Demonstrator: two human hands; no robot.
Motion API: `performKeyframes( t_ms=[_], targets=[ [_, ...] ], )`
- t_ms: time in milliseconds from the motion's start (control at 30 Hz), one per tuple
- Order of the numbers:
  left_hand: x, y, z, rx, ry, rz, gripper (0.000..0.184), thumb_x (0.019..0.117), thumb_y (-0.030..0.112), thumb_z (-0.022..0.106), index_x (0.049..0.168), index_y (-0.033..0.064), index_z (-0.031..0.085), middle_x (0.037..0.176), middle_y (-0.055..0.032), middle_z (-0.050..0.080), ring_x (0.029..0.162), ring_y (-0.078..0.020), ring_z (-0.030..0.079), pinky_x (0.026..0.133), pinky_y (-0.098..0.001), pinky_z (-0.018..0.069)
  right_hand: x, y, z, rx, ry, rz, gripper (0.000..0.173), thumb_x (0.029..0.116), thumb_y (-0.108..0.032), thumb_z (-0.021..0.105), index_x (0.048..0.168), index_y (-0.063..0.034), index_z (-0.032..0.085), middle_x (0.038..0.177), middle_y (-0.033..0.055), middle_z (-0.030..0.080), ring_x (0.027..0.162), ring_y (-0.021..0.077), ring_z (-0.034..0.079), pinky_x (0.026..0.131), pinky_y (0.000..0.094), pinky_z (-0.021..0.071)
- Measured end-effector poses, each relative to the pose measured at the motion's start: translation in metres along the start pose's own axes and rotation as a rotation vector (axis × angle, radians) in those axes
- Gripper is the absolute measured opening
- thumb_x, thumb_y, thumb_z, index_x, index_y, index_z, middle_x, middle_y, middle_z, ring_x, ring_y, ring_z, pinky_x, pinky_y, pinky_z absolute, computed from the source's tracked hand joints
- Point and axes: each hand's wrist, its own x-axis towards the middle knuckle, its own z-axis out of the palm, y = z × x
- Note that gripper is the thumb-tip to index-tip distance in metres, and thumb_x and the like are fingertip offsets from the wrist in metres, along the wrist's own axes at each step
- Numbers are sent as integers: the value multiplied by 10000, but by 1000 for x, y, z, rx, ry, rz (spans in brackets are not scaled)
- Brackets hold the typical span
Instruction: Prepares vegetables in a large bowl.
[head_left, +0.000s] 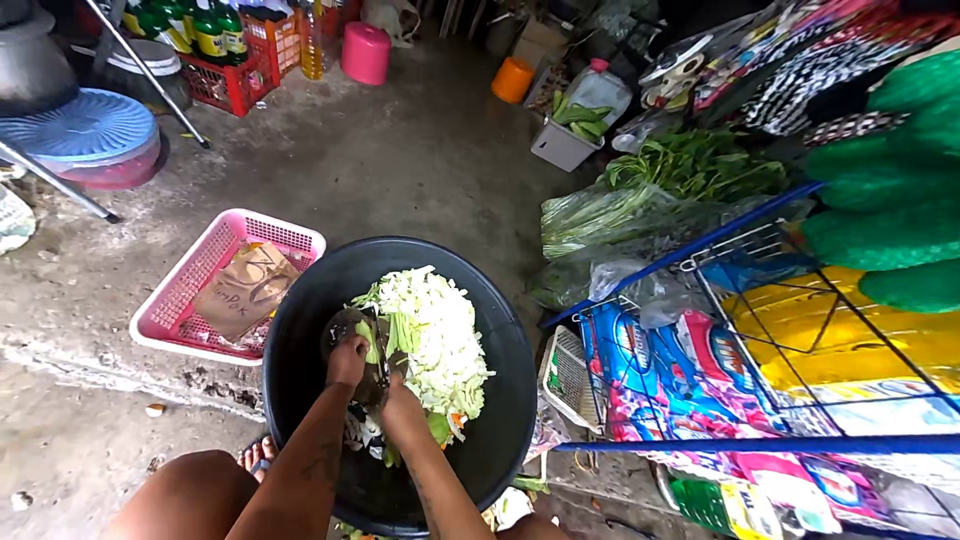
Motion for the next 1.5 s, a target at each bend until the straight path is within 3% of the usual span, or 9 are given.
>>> performKeyframes(
  t_ms=[667,700,767,800,867,933,1400,1467,1500],
  targets=[
    [1,0,2,2,15,-7,227,1042,128,574,1204,52,713,1353,-147,643,1300,-273,594,1128,-431,454,43,6,36,86,-54,7,544,1036,-190,531,1526,-85,320,1262,208,672,1174,355,683,977,553,552],
    [0,1,2,1,15,-13,230,1043,133,575,1209,52,711,1355,-150,643,1303,-276,592,1130,-434,452,46,12,35,142,-74,-4,529,1046,-192,521,1525,-82,327,1244,212,674,1119,347,700,954,540,562],
    [-1,2,2,-4,15,-7,235,1043,128,574,1217,45,707,1353,-163,642,1303,-287,590,1131,-449,449,57,32,35,334,-98,-43,451,1117,-233,414,1533,-77,337,1091,205,658,815,305,702,753,485,588],
    [0,2,2,-2,14,-1,237,1043,129,572,1220,47,706,1354,-162,641,1305,-289,590,1133,-452,449,60,40,35,375,-92,-59,430,1126,-246,390,1522,-80,351,1054,193,643,761,289,681,712,468,581],
    [2,1,1,-15,16,8,235,1045,130,573,1219,43,705,1354,-169,639,1307,-295,587,1134,-456,447,51,38,26,253,-29,-70,430,1116,-232,410,1514,-69,391,1212,216,674,1043,335,709,925,515,566],
    [0,-2,1,-38,13,2,233,1046,129,575,1216,32,703,1356,-178,636,1306,-297,586,1132,-455,445,36,28,26,145,16,-42,442,1092,-211,449,1508,-74,392,1245,211,680,1172,356,679,1001,539,537],
    [1,-1,2,-39,12,-40,218,1029,116,581,1185,44,716,1341,-152,646,1303,-268,586,1133,-429,446,39,7,41,76,-48,37,546,1039,-170,506,1543,-111,306,1263,204,676,1164,367,689,959,573,557],
    [-1,1,2,-33,18,-37,220,1031,116,582,1189,41,716,1343,-158,647,1309,-275,583,1137,-433,440,43,16,37,174,-67,-3,541,1036,-175,514,1538,-96,327,1232,218,678,1092,363,707,924,560,571],
    [-2,3,3,-31,21,-33,221,1033,114,581,1194,40,713,1346,-161,644,1312,-282,581,1137,-438,440,47,26,35,257,-82,-35,495,1078,-199,468,1542,-88,335,1185,227,674,974,354,719,851,540,586]
  ],
)
